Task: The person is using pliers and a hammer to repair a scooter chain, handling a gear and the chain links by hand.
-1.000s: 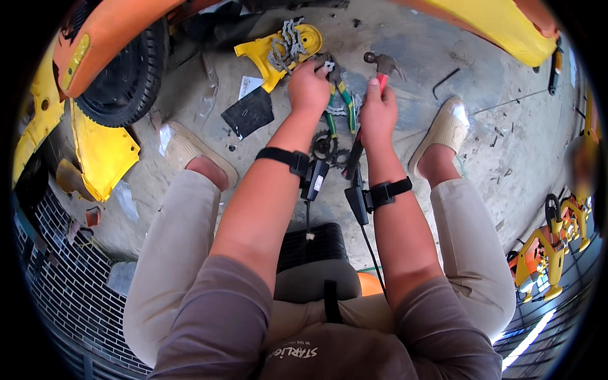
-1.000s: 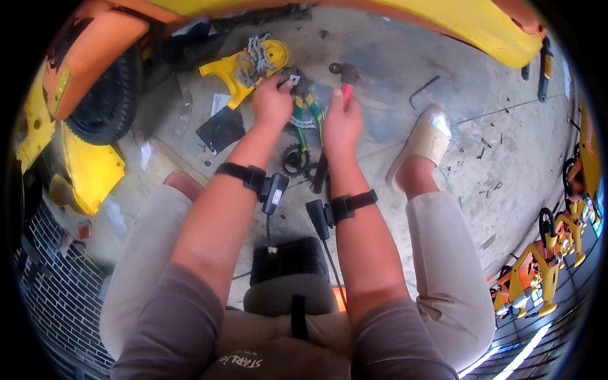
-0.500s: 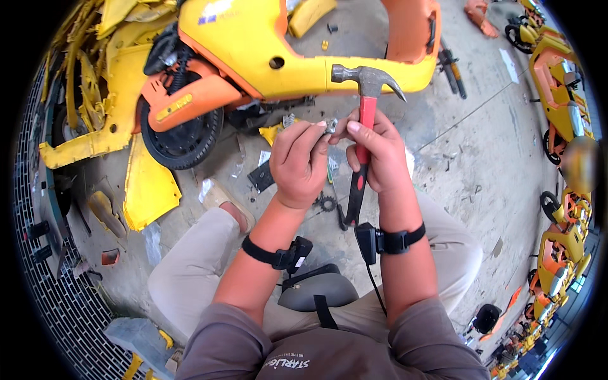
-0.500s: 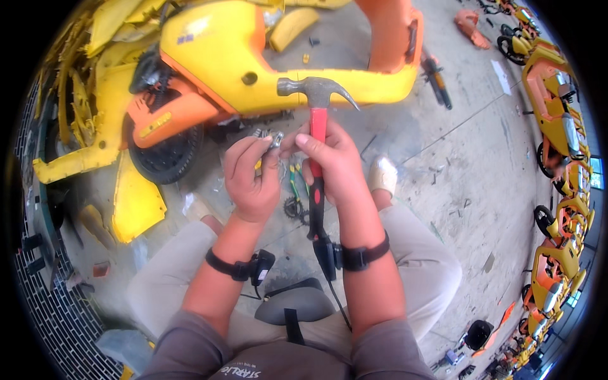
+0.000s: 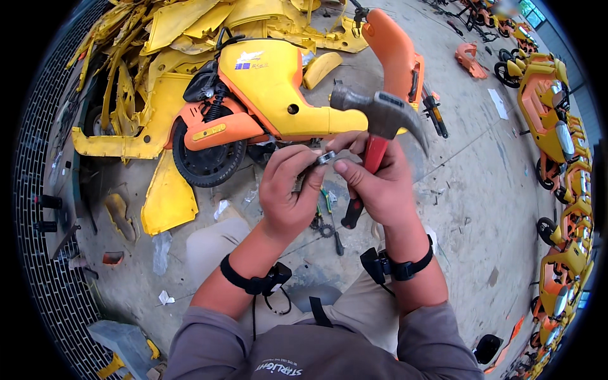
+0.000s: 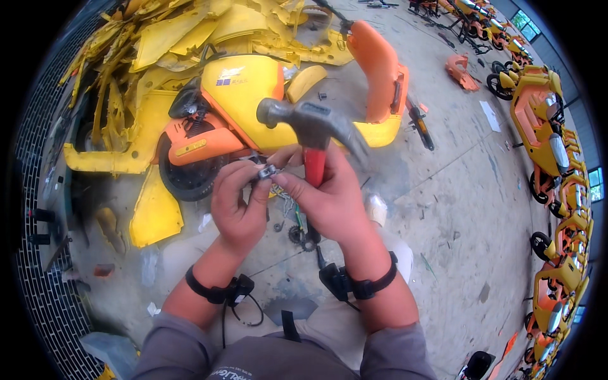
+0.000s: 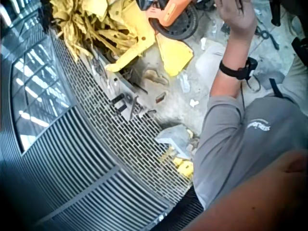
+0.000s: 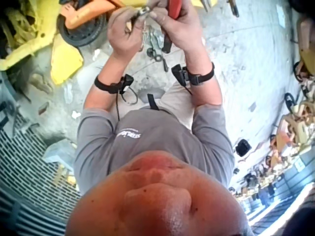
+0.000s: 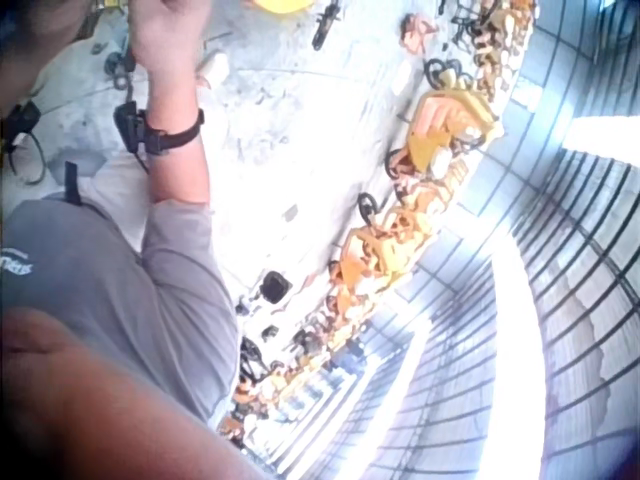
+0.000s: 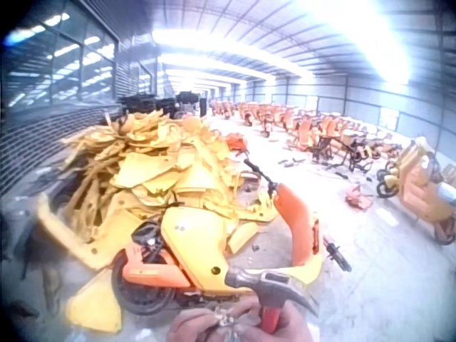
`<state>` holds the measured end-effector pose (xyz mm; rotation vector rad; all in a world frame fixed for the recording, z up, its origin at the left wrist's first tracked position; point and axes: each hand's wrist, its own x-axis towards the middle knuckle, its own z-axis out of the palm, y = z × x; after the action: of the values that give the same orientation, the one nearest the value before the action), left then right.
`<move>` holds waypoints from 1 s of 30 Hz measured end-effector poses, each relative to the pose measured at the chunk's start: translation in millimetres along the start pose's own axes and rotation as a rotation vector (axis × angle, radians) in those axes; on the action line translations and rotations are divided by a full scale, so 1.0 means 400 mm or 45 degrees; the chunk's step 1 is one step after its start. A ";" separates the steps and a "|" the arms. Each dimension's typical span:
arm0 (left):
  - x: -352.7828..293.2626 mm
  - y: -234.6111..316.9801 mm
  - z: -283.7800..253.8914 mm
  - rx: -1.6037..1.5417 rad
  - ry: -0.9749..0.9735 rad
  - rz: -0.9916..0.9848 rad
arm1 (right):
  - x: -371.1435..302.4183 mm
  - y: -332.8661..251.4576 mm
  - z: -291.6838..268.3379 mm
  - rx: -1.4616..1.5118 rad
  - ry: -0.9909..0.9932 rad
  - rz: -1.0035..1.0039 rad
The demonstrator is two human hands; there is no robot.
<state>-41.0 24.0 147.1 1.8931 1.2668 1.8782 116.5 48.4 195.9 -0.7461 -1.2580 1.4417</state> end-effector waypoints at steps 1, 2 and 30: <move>-0.002 -0.001 0.000 -0.029 -0.022 -0.029 | 0.001 0.014 -0.005 -0.019 -0.019 -0.018; -0.014 -0.010 0.002 -0.052 -0.056 -0.075 | -0.001 0.039 -0.013 -0.029 -0.032 -0.025; 0.032 -0.159 -0.025 -0.010 -0.641 -0.277 | 0.071 0.182 -0.131 -0.642 -0.291 -0.033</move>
<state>-79.0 67.4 116.0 1.9577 1.2246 1.1935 135.5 97.5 118.0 -0.9072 -1.8378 1.2214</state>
